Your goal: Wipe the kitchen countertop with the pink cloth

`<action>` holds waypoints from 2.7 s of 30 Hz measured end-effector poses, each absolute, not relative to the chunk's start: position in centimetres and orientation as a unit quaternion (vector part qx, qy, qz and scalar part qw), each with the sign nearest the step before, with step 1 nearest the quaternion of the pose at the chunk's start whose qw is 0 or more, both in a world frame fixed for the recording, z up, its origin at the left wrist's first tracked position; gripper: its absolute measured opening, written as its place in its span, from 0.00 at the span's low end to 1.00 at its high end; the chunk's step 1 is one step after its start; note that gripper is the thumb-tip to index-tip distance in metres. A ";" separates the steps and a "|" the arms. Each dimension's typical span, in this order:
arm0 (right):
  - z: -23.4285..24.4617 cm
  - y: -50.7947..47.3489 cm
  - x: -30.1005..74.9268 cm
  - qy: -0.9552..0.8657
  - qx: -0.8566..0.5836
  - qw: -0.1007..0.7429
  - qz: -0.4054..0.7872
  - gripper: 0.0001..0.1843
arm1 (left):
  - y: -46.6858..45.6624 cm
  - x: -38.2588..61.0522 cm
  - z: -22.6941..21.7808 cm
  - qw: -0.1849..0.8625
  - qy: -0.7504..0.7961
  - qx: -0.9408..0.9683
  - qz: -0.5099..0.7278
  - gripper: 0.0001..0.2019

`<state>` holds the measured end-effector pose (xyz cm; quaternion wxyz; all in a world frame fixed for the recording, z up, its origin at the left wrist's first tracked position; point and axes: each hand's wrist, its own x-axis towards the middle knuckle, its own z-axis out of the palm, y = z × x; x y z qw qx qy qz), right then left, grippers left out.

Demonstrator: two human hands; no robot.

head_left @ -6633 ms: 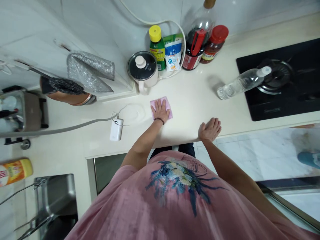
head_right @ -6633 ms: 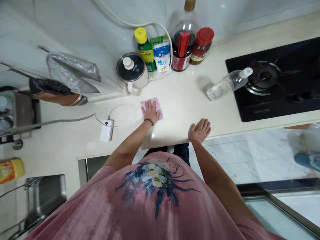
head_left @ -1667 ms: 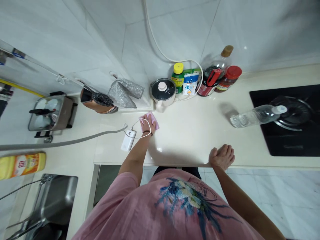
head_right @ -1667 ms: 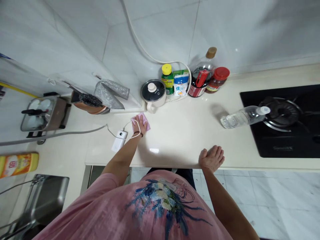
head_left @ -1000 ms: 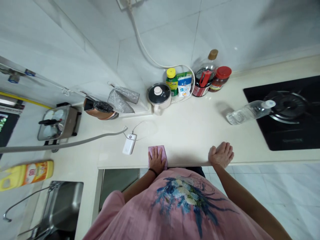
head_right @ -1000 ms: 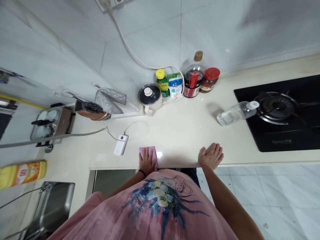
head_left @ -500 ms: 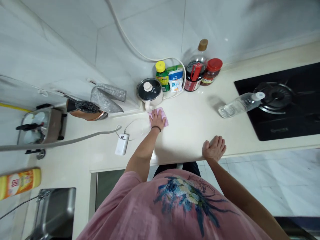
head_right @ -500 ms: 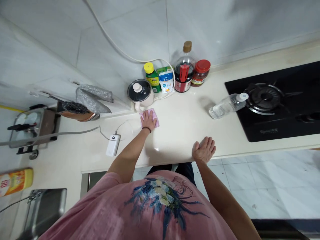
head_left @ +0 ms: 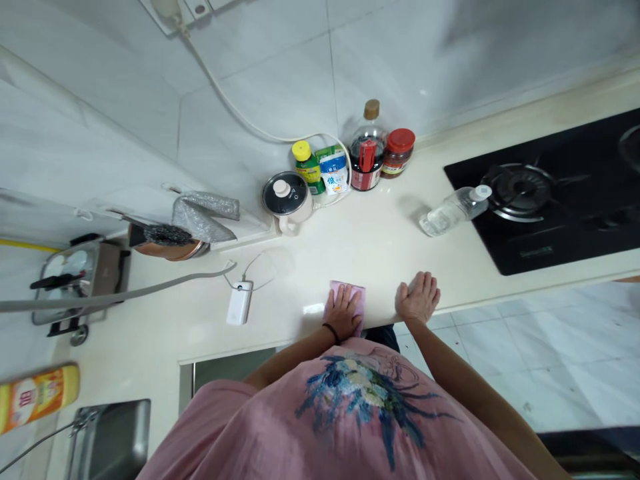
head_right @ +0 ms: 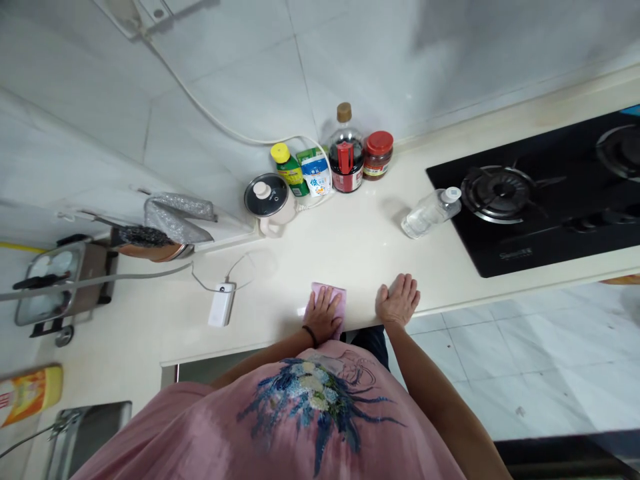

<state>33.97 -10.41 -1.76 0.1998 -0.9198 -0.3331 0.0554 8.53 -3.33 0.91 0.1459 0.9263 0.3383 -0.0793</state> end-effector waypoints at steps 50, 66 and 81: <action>-0.1 -11.1 34.2 -0.438 -0.867 0.216 0.102 0.39 | -0.1 -1.5 1.7 0.124 0.742 0.656 0.063 0.32; 0.6 2.0 33.6 -0.696 -0.700 -0.031 0.157 0.39 | 0.0 -2.0 -0.4 0.107 0.738 0.656 0.111 0.32; 5.0 8.8 38.2 -0.457 -0.809 0.251 0.272 0.07 | -0.1 -2.6 -2.5 0.078 0.736 0.663 0.114 0.30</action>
